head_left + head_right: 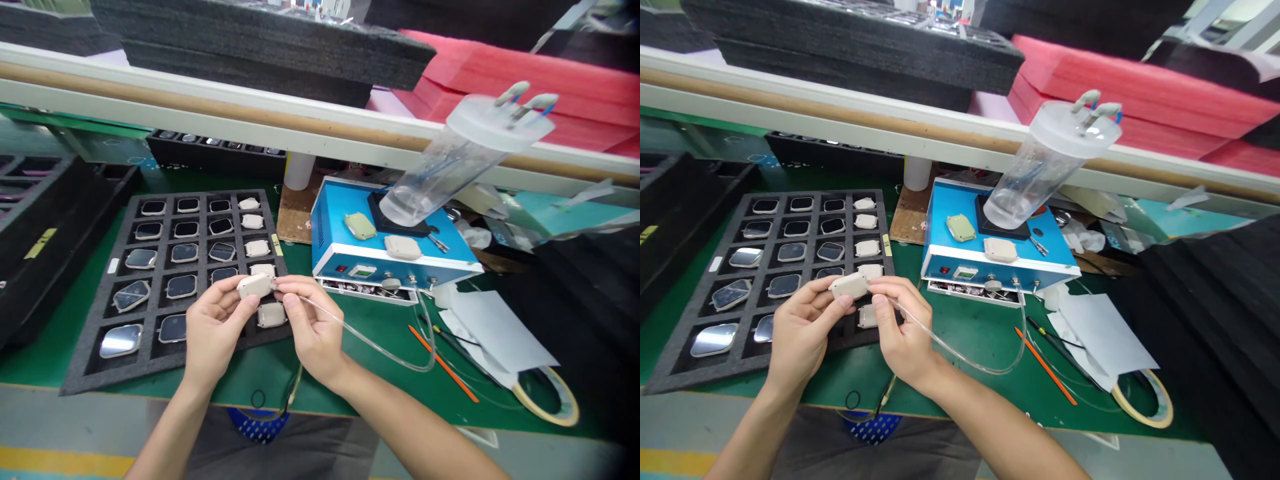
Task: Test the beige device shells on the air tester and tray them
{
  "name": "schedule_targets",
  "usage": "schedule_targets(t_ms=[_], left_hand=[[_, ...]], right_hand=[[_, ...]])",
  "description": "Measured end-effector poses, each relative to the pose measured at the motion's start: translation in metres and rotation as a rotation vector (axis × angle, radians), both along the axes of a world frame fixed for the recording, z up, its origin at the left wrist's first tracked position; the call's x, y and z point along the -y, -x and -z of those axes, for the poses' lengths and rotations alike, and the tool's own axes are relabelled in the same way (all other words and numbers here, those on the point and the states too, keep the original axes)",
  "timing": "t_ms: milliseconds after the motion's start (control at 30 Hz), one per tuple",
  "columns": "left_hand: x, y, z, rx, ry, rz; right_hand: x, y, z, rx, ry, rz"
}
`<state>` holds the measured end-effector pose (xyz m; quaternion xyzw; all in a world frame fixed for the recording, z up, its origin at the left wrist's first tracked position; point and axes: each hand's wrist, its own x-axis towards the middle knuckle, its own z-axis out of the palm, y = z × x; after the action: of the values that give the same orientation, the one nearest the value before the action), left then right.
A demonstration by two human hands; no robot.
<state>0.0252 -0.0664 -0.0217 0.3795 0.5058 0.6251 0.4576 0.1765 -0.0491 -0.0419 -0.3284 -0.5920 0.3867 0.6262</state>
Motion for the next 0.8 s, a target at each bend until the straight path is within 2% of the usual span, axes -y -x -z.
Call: schedule_targets(t_ms=[800], left_hand=[[0.0017,0.0017,0.0020,-0.001,-0.003,0.005]], right_hand=[[-0.0003,0.0004,-0.0007,0.017,0.016,0.008]])
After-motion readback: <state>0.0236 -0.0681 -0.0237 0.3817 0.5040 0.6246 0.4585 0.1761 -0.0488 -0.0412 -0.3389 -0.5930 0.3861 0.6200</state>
